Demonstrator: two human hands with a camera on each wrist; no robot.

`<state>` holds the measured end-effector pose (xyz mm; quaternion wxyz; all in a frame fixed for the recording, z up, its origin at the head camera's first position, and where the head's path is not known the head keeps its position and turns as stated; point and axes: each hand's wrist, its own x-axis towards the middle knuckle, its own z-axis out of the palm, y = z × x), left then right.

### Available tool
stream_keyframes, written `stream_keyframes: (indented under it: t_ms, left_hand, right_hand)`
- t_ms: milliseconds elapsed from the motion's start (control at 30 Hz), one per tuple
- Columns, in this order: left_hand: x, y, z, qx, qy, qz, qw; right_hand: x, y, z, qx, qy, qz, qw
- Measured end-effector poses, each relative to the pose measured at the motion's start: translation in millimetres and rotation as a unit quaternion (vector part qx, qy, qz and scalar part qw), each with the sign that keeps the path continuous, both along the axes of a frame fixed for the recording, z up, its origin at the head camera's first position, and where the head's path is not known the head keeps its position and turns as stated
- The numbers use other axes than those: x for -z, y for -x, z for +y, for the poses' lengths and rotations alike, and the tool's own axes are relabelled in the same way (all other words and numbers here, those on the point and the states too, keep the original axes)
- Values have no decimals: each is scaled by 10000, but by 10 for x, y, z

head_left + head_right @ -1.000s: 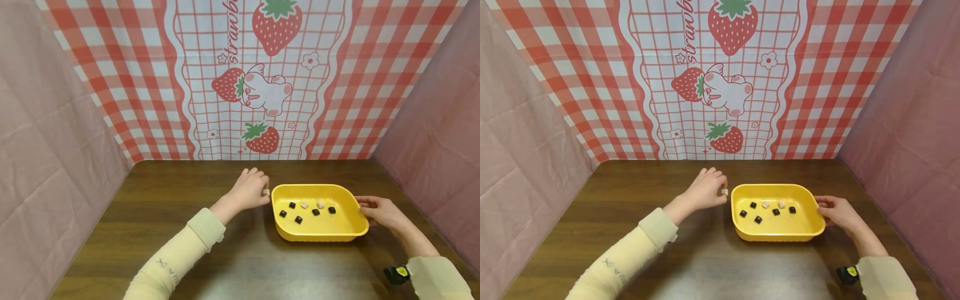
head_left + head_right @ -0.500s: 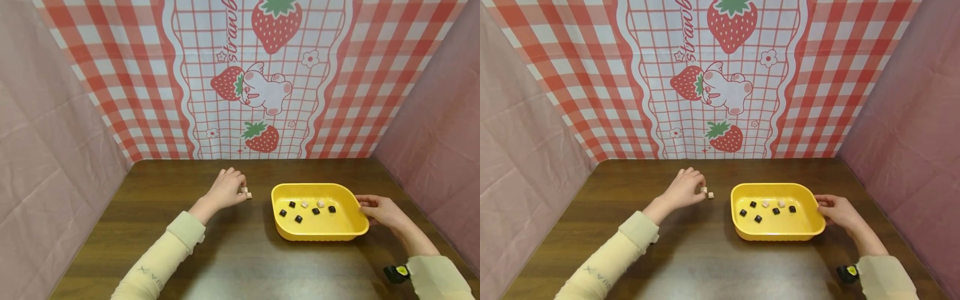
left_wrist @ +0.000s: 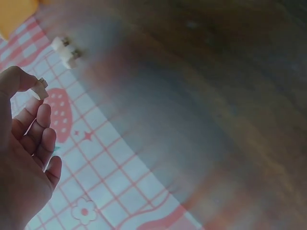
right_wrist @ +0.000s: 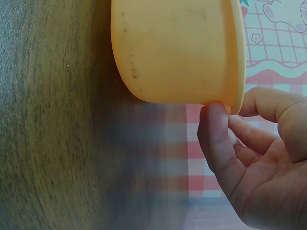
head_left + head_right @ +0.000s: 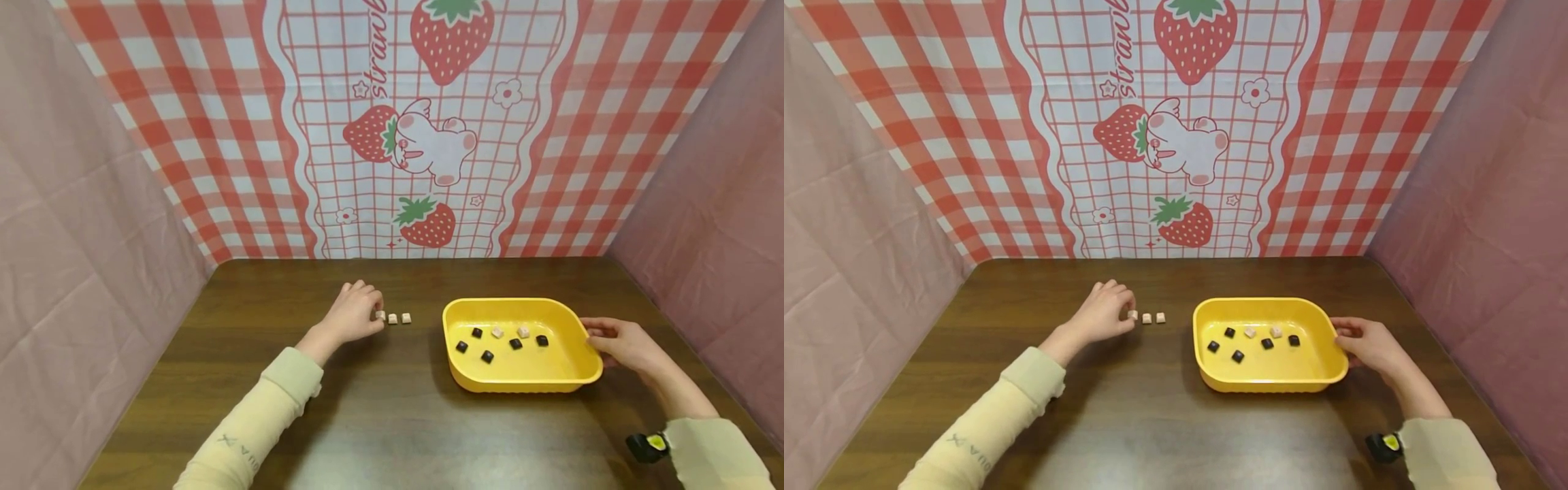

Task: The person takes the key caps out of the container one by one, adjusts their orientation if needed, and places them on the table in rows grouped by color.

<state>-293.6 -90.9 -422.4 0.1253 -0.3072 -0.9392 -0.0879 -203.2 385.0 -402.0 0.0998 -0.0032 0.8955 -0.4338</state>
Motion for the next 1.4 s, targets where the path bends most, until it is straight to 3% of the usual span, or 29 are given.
stream_keyframes:
  t_ms: [433, 800, 1100, 1400]
  left_hand:
    - [158, 107, -22, -233, 233, -323, 9989]
    - [183, 160, 31, -347, 429, -413, 9976]
    - [187, 160, 53, -496, 617, -636, 9948]
    - [150, 141, 61, -459, 573, -615, 9954]
  right_hand:
    - [-16, 5, 4, -31, -15, 38, 10000]
    - [12, 5, 8, -31, 21, 77, 10000]
    - [-8, 0, 2, -26, -40, 26, 10000]
    - [3, -1, 3, -23, -14, -1, 10000]
